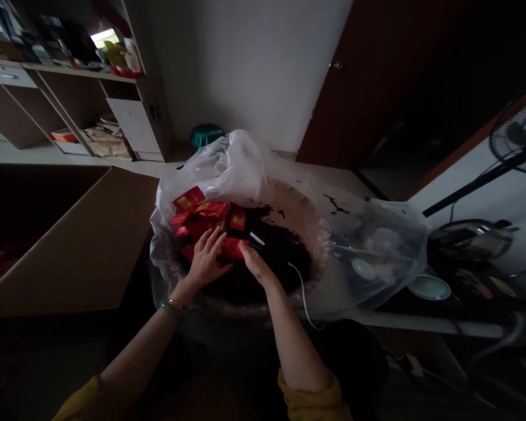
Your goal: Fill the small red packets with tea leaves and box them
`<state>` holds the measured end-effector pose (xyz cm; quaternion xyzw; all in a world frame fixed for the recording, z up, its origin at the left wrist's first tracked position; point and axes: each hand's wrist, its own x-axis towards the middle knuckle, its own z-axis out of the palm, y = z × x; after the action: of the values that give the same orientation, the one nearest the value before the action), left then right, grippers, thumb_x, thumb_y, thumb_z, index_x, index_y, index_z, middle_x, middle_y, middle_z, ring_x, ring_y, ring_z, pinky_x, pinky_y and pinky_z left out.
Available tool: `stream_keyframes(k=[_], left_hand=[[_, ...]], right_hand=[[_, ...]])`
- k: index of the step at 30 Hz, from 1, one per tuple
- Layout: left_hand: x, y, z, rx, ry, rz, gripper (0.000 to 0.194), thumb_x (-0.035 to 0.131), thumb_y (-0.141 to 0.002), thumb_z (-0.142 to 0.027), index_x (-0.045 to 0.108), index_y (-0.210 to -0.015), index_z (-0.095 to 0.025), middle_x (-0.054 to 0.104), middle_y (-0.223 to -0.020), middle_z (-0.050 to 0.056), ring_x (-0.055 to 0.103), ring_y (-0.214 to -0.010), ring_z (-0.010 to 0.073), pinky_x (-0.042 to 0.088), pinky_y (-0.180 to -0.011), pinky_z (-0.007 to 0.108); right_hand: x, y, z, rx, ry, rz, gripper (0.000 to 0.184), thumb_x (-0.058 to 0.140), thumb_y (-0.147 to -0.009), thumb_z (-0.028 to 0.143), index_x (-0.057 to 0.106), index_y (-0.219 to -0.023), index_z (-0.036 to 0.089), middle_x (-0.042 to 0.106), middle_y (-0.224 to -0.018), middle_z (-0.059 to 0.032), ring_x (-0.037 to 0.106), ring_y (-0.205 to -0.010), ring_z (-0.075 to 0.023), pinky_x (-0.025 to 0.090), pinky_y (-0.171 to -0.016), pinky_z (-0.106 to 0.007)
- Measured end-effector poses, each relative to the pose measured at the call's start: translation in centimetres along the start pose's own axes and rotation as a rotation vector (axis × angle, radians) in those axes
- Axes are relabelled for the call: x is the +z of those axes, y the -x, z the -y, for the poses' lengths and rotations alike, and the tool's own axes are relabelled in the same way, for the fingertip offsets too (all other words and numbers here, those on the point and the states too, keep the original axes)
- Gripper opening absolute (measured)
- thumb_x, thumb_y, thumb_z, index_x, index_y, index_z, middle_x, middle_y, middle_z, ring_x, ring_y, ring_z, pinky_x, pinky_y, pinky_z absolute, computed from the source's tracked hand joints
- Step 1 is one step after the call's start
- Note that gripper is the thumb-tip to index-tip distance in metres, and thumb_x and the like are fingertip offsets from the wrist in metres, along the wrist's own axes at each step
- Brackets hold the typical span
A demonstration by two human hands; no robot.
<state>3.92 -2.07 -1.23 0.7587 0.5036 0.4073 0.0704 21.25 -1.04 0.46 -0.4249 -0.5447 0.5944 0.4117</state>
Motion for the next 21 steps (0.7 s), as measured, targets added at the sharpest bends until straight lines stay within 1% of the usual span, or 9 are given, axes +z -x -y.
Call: stream_keyframes(k=[2, 4, 10, 13, 15, 16, 17, 19, 21], left_hand=[[0.0, -0.2, 0.2, 0.068, -0.155, 0.058, 0.071, 0.075, -0.070, -0.034, 0.049, -0.135, -0.025, 0.049, -0.141, 0.013, 0.034, -0.133, 0.0376, 0.030, -0.103, 0.052], [0.3, -0.3, 0.5, 0.067, -0.213, 0.049, 0.063, 0.072, -0.073, -0.031, 0.052, -0.133, -0.026, 0.057, -0.134, 0.012, 0.036, -0.131, 0.0382, 0.030, -0.100, 0.052], [1.6, -0.6, 1.6, 0.038, -0.141, 0.032, 0.051, 0.073, -0.072, -0.030, 0.061, -0.121, -0.023, 0.068, -0.116, 0.011, 0.053, -0.113, 0.0331, 0.036, -0.090, 0.044], [1.7, -0.8, 1.9, -0.071, -0.093, -0.070, 0.045, 0.074, -0.071, -0.031, 0.065, -0.114, -0.022, 0.070, -0.110, 0.010, 0.058, -0.102, 0.0302, 0.040, -0.086, 0.042], [1.6, -0.9, 2.1, -0.171, -0.061, -0.177, 0.040, 0.075, -0.070, -0.031, 0.067, -0.108, -0.021, 0.071, -0.105, 0.009, 0.059, -0.097, 0.0287, 0.042, -0.085, 0.041], [1.5, -1.0, 2.2, -0.214, -0.042, -0.229, 0.039, 0.076, -0.069, -0.030, 0.067, -0.106, -0.021, 0.071, -0.102, 0.009, 0.060, -0.095, 0.0279, 0.043, -0.085, 0.040], [1.4, -1.1, 2.3, -0.245, -0.019, -0.275, 0.039, 0.076, -0.068, -0.029, 0.067, -0.105, -0.021, 0.071, -0.100, 0.008, 0.060, -0.094, 0.0272, 0.044, -0.085, 0.040], [1.2, -1.2, 2.3, -0.270, 0.023, -0.342, 0.041, 0.077, -0.066, -0.027, 0.066, -0.105, -0.020, 0.070, -0.098, 0.008, 0.059, -0.093, 0.0261, 0.046, -0.086, 0.039], [1.0, -1.2, 2.3, -0.261, 0.041, -0.386, 0.042, 0.078, -0.066, -0.028, 0.066, -0.105, -0.020, 0.069, -0.098, 0.008, 0.058, -0.094, 0.0256, 0.046, -0.087, 0.039]], right_hand=[[0.5, -0.7, 0.8, -0.005, 0.058, 0.028, 0.063, 0.044, -0.081, 0.071, 0.069, -0.108, 0.019, 0.072, -0.104, -0.0043, 0.061, -0.109, -0.0212, 0.038, -0.106, -0.042], [1.1, -1.4, 1.5, -0.010, 0.106, 0.042, 0.065, 0.044, -0.079, 0.074, 0.070, -0.103, 0.019, 0.073, -0.100, -0.0037, 0.060, -0.110, -0.0214, 0.038, -0.106, -0.042], [1.9, -2.2, 2.7, 0.019, 0.202, 0.149, 0.070, 0.033, -0.084, 0.073, 0.073, -0.088, 0.016, 0.073, -0.078, -0.0038, 0.066, -0.093, -0.0221, 0.046, -0.095, -0.041], [1.0, -1.5, 2.9, -0.072, 0.225, 0.018, 0.068, 0.027, -0.090, 0.066, 0.072, -0.092, 0.015, 0.073, -0.081, -0.0051, 0.066, -0.091, -0.0214, 0.049, -0.086, -0.037], [0.4, -0.5, 2.6, -0.166, 0.304, -0.128, 0.056, 0.031, -0.092, 0.056, 0.071, -0.094, 0.018, 0.074, -0.085, -0.0050, 0.067, -0.088, -0.0199, 0.050, -0.079, -0.033], [0.3, 0.1, 2.3, -0.195, 0.394, -0.146, 0.046, 0.037, -0.092, 0.050, 0.072, -0.091, 0.019, 0.074, -0.085, -0.0045, 0.067, -0.084, -0.0192, 0.050, -0.076, -0.031], [0.3, 0.7, 1.9, -0.208, 0.520, -0.108, 0.035, 0.045, -0.089, 0.042, 0.072, -0.087, 0.020, 0.074, -0.083, -0.0039, 0.067, -0.080, -0.0186, 0.050, -0.074, -0.030], [0.9, 1.7, 0.8, -0.194, 0.825, 0.123, 0.019, 0.056, -0.082, 0.026, 0.074, -0.077, 0.022, 0.073, -0.077, -0.0031, 0.066, -0.075, -0.0188, 0.049, -0.073, -0.029], [2.0, 2.0, -0.4, -0.185, 1.071, 0.346, 0.019, 0.059, -0.076, 0.014, 0.075, -0.077, 0.024, 0.074, -0.079, -0.0038, 0.066, -0.082, -0.0208, 0.048, -0.075, -0.029]])
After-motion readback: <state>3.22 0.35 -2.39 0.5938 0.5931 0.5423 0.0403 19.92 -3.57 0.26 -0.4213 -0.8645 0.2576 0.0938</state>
